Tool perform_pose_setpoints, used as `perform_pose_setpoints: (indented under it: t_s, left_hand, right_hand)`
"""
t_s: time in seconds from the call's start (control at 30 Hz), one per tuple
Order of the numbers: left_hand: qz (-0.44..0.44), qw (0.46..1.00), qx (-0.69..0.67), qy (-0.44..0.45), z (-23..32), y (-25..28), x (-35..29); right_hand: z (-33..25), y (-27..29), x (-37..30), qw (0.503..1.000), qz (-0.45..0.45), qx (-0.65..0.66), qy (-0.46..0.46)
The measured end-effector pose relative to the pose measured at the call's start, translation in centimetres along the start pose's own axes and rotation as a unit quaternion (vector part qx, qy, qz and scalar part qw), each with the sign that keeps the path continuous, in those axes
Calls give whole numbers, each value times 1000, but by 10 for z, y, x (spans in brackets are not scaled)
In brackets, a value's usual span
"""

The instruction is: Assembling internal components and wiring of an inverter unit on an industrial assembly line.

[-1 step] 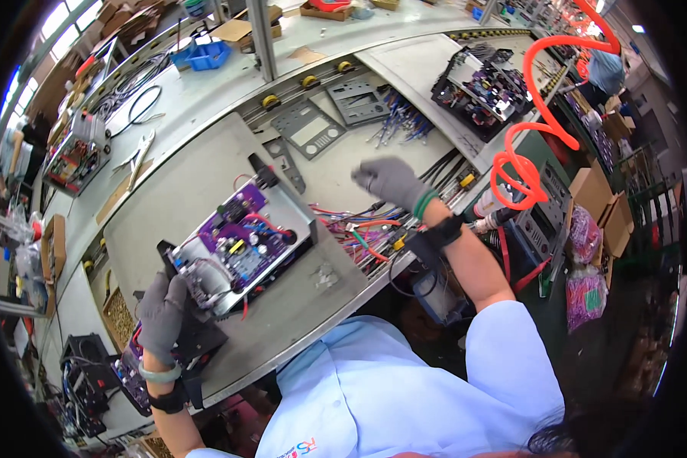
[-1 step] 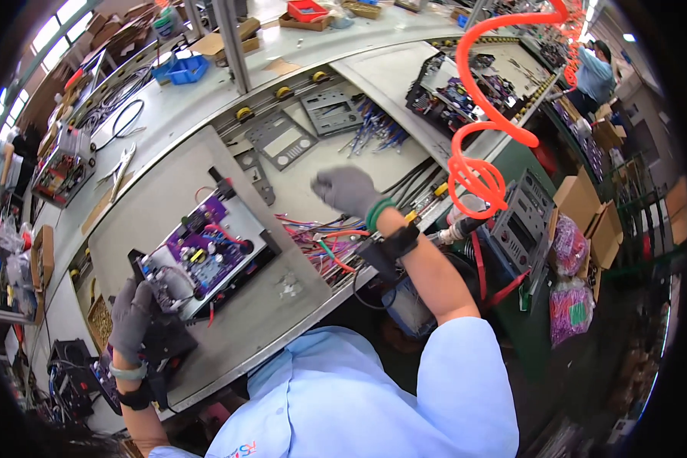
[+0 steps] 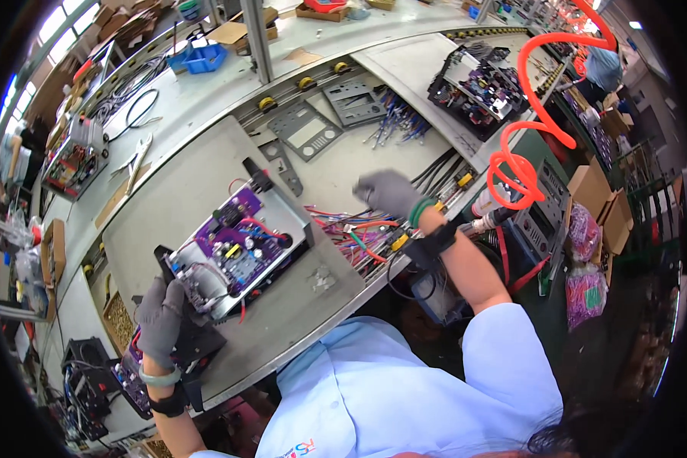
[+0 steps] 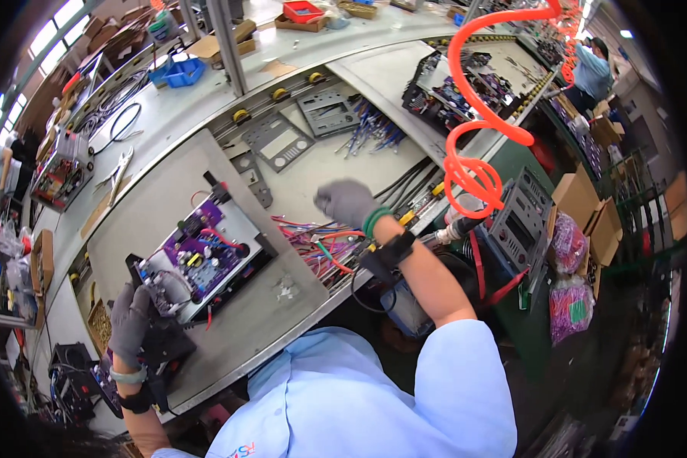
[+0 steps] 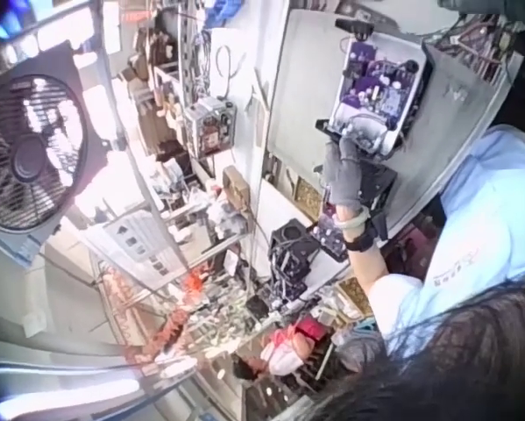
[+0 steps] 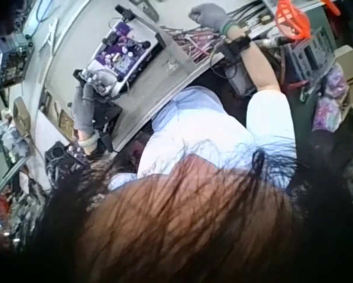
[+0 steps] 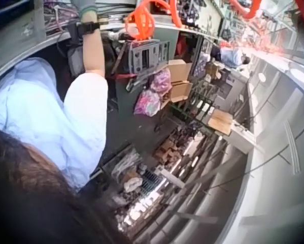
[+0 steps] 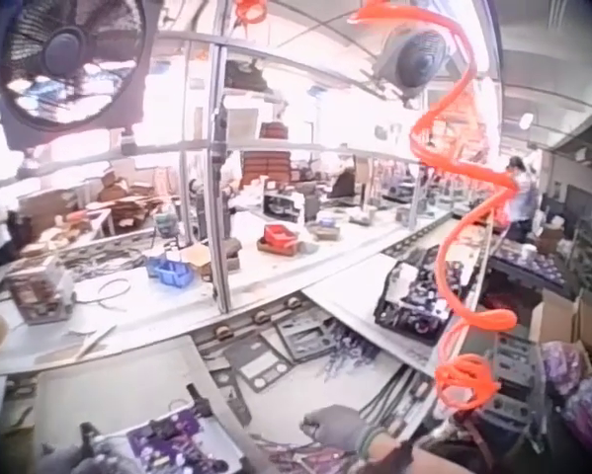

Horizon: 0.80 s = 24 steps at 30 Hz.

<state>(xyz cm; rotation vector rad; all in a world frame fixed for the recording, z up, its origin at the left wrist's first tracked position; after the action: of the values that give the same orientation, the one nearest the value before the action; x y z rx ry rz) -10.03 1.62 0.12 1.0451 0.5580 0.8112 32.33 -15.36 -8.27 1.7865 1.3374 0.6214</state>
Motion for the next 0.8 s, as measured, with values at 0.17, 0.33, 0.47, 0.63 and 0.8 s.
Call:
perform_pose_setpoints:
  t_s: [0.17,0.33,0.47,0.63,0.8]
  left_hand:
    - [6,1000,17,16,6,4,-1]
    - [17,997,69,36,-10,-3,1]
    - [43,995,88,33,-9,-1,0]
    - [73,988,133,-14,11,4,0]
    - [75,985,156,5,17,10,-2]
  right_hand:
    - [3,-107,-37,975,-198,-102,22]
    - [52,-120,-8,963,-73,-250,-67]
    - [27,-128,4,970,-98,-211,-74]
    - [22,-159,-2,979,-86,-177,-58]
    - [28,-102,-12,995,-58,-50,-65]
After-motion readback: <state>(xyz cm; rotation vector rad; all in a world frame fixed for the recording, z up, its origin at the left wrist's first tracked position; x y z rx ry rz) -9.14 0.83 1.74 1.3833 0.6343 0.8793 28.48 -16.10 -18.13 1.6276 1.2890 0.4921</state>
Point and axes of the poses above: each hand's wrist, its own x-axis towards the middle knuckle, its own y-axis out of the back of the hand, z = x × y, the point moved 7 cm from there along x, towards the middle knuckle, and after that the axes turned 12 degrees about x, right-handed, at the moved point
